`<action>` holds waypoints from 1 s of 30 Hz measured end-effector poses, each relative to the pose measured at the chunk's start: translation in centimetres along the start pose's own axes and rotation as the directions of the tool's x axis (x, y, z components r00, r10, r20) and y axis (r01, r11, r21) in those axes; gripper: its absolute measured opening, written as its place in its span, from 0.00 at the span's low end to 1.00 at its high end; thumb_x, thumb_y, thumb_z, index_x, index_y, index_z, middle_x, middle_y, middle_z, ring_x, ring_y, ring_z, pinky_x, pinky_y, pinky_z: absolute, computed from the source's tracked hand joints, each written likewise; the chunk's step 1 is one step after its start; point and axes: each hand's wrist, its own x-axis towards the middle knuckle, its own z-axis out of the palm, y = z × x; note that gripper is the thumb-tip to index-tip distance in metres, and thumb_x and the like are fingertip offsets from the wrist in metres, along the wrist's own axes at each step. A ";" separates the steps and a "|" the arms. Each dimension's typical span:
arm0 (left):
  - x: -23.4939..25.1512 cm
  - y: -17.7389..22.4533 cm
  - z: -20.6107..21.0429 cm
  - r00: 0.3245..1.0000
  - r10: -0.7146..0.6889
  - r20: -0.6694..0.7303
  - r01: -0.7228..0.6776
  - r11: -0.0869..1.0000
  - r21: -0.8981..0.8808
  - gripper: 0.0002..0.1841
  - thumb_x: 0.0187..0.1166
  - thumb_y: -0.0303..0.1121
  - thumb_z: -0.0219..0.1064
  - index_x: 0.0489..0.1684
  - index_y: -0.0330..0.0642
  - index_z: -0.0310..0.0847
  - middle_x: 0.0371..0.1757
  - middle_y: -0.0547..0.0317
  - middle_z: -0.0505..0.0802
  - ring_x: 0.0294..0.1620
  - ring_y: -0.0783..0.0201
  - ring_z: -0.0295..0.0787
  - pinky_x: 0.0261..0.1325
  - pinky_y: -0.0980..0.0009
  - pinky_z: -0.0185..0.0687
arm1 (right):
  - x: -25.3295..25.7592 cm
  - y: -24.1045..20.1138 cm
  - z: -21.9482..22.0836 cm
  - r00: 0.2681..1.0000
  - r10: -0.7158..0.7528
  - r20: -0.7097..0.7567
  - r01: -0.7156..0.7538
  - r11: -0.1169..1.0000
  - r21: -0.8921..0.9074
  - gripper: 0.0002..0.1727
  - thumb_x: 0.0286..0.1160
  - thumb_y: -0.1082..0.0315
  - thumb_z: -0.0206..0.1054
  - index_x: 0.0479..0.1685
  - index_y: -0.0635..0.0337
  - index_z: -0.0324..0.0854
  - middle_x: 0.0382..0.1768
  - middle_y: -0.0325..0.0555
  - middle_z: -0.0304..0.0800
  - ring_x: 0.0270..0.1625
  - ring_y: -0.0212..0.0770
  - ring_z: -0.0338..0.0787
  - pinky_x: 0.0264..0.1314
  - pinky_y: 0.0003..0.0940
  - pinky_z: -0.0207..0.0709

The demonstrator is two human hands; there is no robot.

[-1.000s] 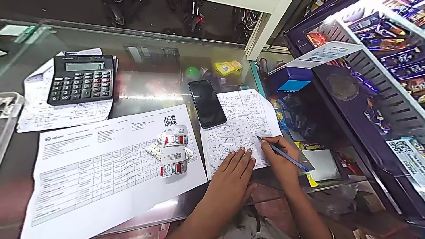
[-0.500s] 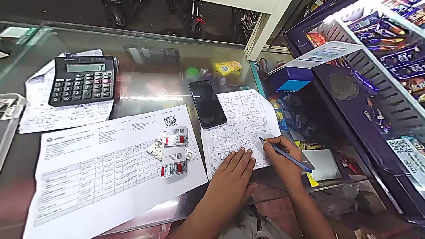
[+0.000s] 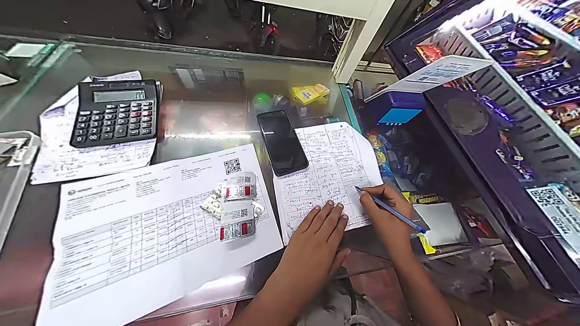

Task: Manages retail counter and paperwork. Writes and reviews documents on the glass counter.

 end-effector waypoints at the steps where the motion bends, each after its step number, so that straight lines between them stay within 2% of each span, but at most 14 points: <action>1: 0.0 0.0 0.0 1.000 0.001 -0.001 -0.001 1.000 0.000 0.27 0.86 0.50 0.56 0.71 0.41 0.83 0.79 0.52 0.84 0.83 0.53 0.76 0.84 0.58 0.69 | 0.0 0.0 0.0 1.000 0.005 -0.003 -0.005 1.000 -0.003 0.04 0.60 0.71 0.68 0.30 0.62 0.87 0.24 0.29 0.87 0.26 0.12 0.81 0.31 0.09 0.73; 5: 0.0 0.0 -0.1 1.000 0.004 0.015 -0.004 1.000 0.009 0.27 0.87 0.50 0.55 0.73 0.41 0.82 0.80 0.53 0.83 0.84 0.53 0.75 0.85 0.58 0.67 | 0.1 0.0 0.0 1.000 0.010 -0.006 -0.010 1.000 0.028 0.04 0.61 0.72 0.68 0.31 0.63 0.86 0.25 0.29 0.87 0.26 0.12 0.81 0.31 0.08 0.74; 10: 0.1 0.0 -0.2 1.000 0.002 0.018 -0.002 1.000 0.000 0.27 0.86 0.50 0.56 0.72 0.40 0.83 0.80 0.53 0.84 0.84 0.53 0.75 0.84 0.57 0.67 | 0.1 0.0 0.1 1.000 0.010 -0.001 -0.010 0.999 -0.040 0.05 0.61 0.70 0.68 0.30 0.62 0.87 0.24 0.30 0.86 0.26 0.12 0.80 0.31 0.09 0.72; 14: 0.0 0.0 -0.1 1.000 0.006 0.015 -0.007 1.000 0.006 0.27 0.86 0.50 0.55 0.72 0.41 0.83 0.80 0.53 0.83 0.84 0.53 0.75 0.84 0.57 0.67 | -0.2 -0.1 0.0 0.998 -0.009 -0.058 0.009 1.000 0.008 0.05 0.61 0.72 0.68 0.31 0.65 0.86 0.25 0.30 0.87 0.27 0.11 0.81 0.32 0.07 0.74; 20: 0.0 0.0 -0.2 1.000 -0.004 0.015 0.005 1.000 -0.016 0.26 0.86 0.50 0.57 0.71 0.40 0.83 0.80 0.52 0.83 0.83 0.52 0.76 0.84 0.57 0.69 | 0.0 0.0 0.0 1.000 -0.008 -0.009 0.007 0.999 -0.053 0.06 0.62 0.70 0.68 0.31 0.64 0.88 0.24 0.32 0.86 0.27 0.13 0.79 0.31 0.09 0.71; 24: 0.0 0.0 -0.1 1.000 0.000 0.013 0.000 1.000 -0.003 0.26 0.86 0.50 0.57 0.71 0.40 0.83 0.79 0.52 0.84 0.83 0.52 0.76 0.83 0.57 0.69 | -0.1 0.1 0.0 1.000 0.001 -0.029 -0.002 0.999 -0.033 0.04 0.60 0.70 0.68 0.29 0.62 0.86 0.23 0.29 0.85 0.25 0.12 0.78 0.29 0.08 0.70; 30: 0.0 0.0 -0.1 1.000 -0.003 0.014 0.003 1.000 -0.002 0.27 0.85 0.50 0.57 0.72 0.41 0.83 0.79 0.53 0.84 0.83 0.53 0.76 0.84 0.57 0.68 | -0.1 0.2 -0.1 0.999 -0.018 -0.032 0.015 0.997 -0.075 0.06 0.60 0.69 0.68 0.29 0.62 0.87 0.23 0.31 0.85 0.26 0.13 0.78 0.30 0.10 0.70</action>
